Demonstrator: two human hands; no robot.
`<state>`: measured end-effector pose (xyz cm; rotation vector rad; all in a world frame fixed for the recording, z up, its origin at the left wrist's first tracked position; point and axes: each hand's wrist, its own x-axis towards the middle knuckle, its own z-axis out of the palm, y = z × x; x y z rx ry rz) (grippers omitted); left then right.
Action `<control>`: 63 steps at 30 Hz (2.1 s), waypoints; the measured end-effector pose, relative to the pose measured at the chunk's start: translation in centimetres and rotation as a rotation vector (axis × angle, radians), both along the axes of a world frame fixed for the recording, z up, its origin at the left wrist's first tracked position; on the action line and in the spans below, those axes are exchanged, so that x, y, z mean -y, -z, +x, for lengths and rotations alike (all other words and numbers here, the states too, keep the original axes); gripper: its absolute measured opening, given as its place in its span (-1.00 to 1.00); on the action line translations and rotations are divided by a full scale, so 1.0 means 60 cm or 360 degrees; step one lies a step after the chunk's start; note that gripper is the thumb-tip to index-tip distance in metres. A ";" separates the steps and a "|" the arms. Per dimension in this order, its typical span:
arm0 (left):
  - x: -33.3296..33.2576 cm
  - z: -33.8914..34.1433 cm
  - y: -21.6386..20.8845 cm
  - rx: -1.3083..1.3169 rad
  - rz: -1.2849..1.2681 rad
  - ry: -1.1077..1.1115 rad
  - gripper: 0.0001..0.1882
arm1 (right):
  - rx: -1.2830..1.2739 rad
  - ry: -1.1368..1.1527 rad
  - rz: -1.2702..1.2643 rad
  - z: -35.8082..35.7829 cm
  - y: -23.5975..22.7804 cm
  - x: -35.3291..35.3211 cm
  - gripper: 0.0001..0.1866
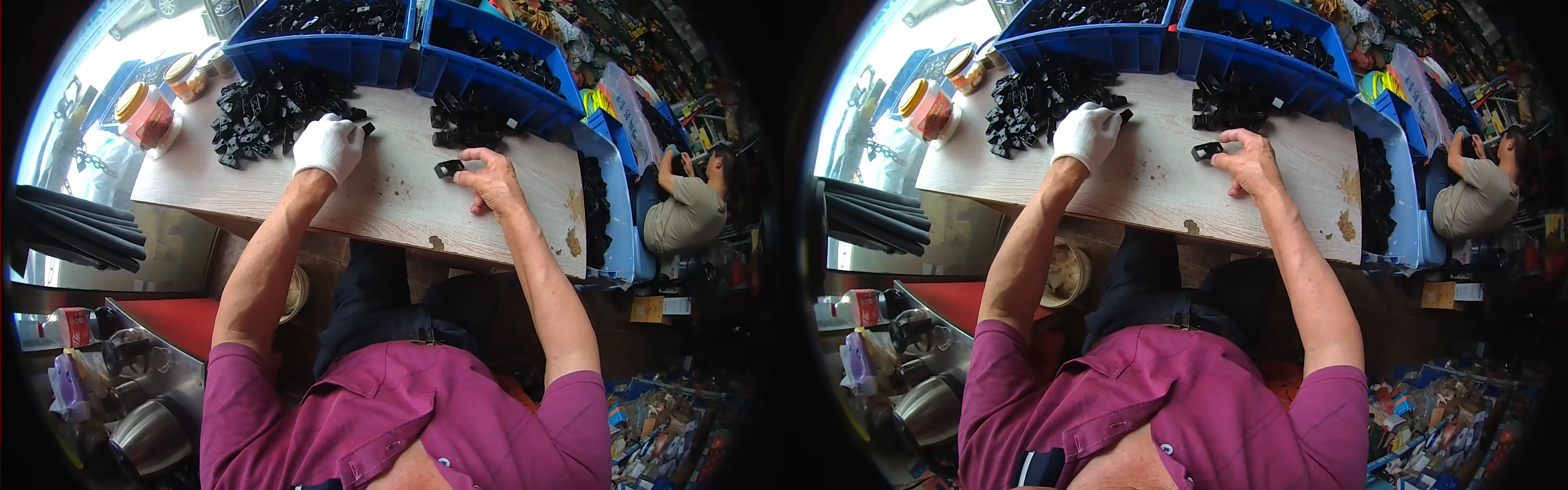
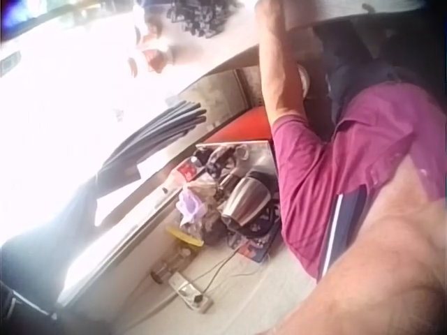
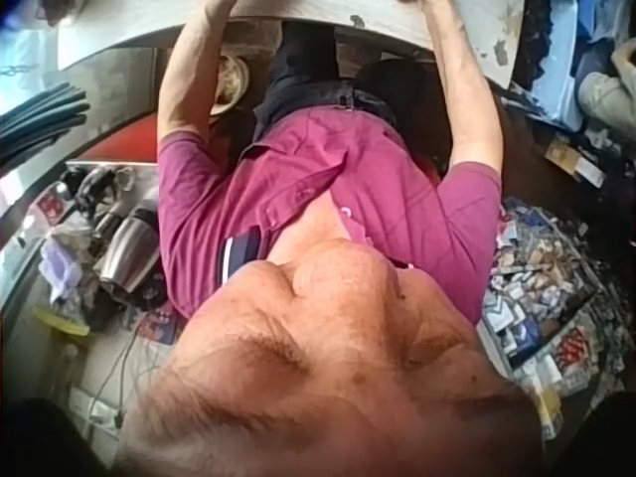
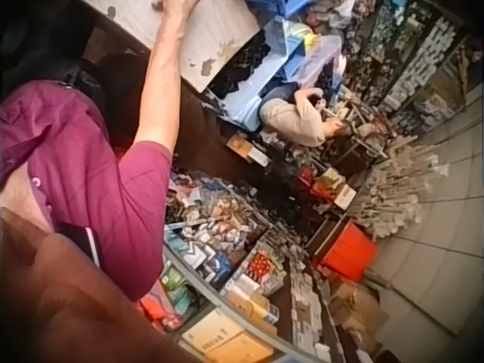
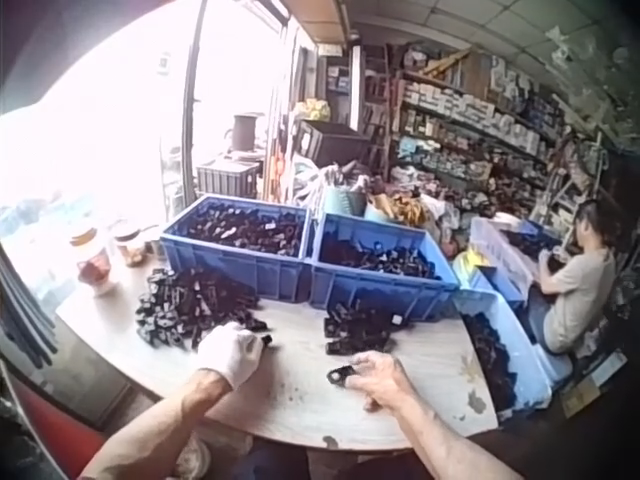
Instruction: Picking up small black plastic components from a table and placing them into blue sorting bins.
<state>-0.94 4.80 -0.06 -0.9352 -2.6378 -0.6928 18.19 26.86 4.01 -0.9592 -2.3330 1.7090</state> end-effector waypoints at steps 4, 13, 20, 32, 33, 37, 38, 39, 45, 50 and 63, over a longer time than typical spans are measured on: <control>0.004 0.004 0.012 -0.0018 0.0225 0.0078 -0.76 | -0.0016 0.0009 0.0046 -0.004 0.007 0.004 -0.50; -0.006 0.045 0.016 -0.0344 0.0108 0.0395 -0.74 | -0.0004 -0.0088 0.0087 -0.012 -0.005 0.015 -0.51; -0.063 0.097 0.011 0.0117 0.0500 0.0733 -0.70 | 0.0086 -0.0136 0.0287 -0.012 0.002 0.014 -0.67; -0.102 0.084 0.004 0.0196 0.0531 0.1113 -0.78 | -0.0007 -0.0111 0.0265 -0.004 0.017 0.004 -0.70; -0.104 0.081 0.003 0.0211 0.0520 0.1114 -0.77 | -0.0015 -0.0110 0.0259 -0.004 0.016 0.004 -0.70; -0.105 0.074 0.002 0.0217 0.0482 0.1198 -0.77 | -0.0038 -0.0123 0.0253 -0.002 0.015 0.005 -0.69; -0.105 0.072 0.003 0.0221 0.0511 0.1182 -0.77 | -0.0033 -0.0122 0.0263 -0.002 0.013 0.007 -0.69; -0.105 0.072 0.003 0.0224 0.0539 0.1165 -0.76 | -0.0028 -0.0123 0.0273 -0.002 0.012 0.008 -0.69; -0.104 0.078 -0.002 0.0087 0.0473 0.1315 -0.73 | 0.0007 -0.0141 0.0203 0.002 0.012 0.001 -0.70; -0.098 0.078 -0.002 0.0144 0.0431 0.1276 -0.71 | -0.0011 -0.0183 0.0191 0.002 0.012 0.001 -0.71; -0.094 0.099 0.003 -0.0302 0.0245 0.1295 -0.67 | 0.0075 -0.0259 0.0123 -0.001 0.005 -0.004 -0.70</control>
